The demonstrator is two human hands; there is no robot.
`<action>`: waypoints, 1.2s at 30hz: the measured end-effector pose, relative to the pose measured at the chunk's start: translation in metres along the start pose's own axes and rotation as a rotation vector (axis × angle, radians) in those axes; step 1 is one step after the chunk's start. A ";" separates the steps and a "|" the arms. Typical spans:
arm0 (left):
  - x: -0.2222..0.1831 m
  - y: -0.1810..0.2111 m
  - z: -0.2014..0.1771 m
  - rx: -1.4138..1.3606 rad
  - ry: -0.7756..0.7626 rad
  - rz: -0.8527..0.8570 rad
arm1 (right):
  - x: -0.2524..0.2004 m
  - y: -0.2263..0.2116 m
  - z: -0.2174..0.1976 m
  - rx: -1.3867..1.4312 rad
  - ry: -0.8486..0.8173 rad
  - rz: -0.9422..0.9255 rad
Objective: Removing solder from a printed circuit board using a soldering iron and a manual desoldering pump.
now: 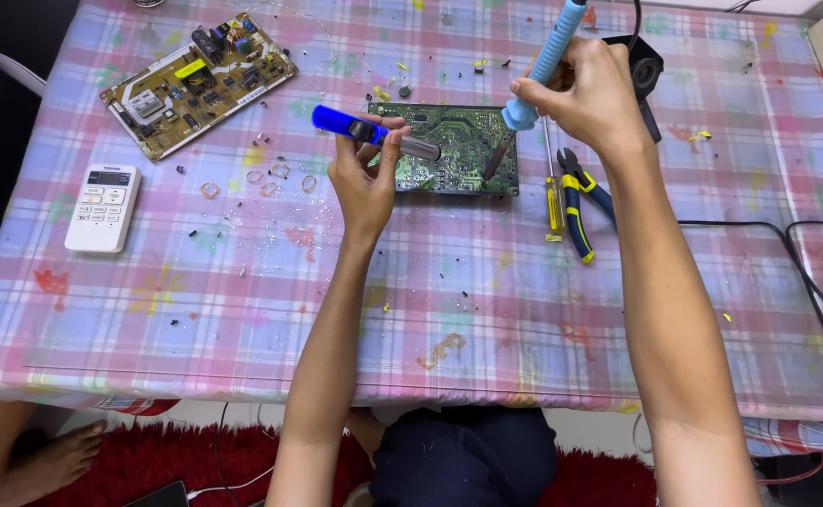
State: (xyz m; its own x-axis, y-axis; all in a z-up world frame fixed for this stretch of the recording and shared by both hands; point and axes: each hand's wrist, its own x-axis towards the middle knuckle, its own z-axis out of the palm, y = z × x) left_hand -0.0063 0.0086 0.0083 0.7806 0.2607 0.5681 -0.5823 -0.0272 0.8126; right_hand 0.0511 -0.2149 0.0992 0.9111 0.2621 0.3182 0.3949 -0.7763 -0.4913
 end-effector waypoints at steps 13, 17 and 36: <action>-0.001 0.001 -0.001 0.019 0.009 0.025 | -0.018 -0.016 -0.016 0.098 -0.088 0.037; -0.002 0.000 -0.001 0.033 0.006 0.015 | -0.019 -0.013 -0.017 0.086 -0.075 0.021; 0.005 0.002 -0.009 0.189 0.096 0.066 | -0.048 0.030 0.007 0.154 0.272 0.194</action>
State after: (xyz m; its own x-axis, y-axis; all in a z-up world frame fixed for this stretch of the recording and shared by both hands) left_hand -0.0055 0.0190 0.0117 0.7116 0.3427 0.6133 -0.5715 -0.2255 0.7890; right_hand 0.0202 -0.2463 0.0633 0.9144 -0.0595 0.4005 0.2498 -0.6956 -0.6736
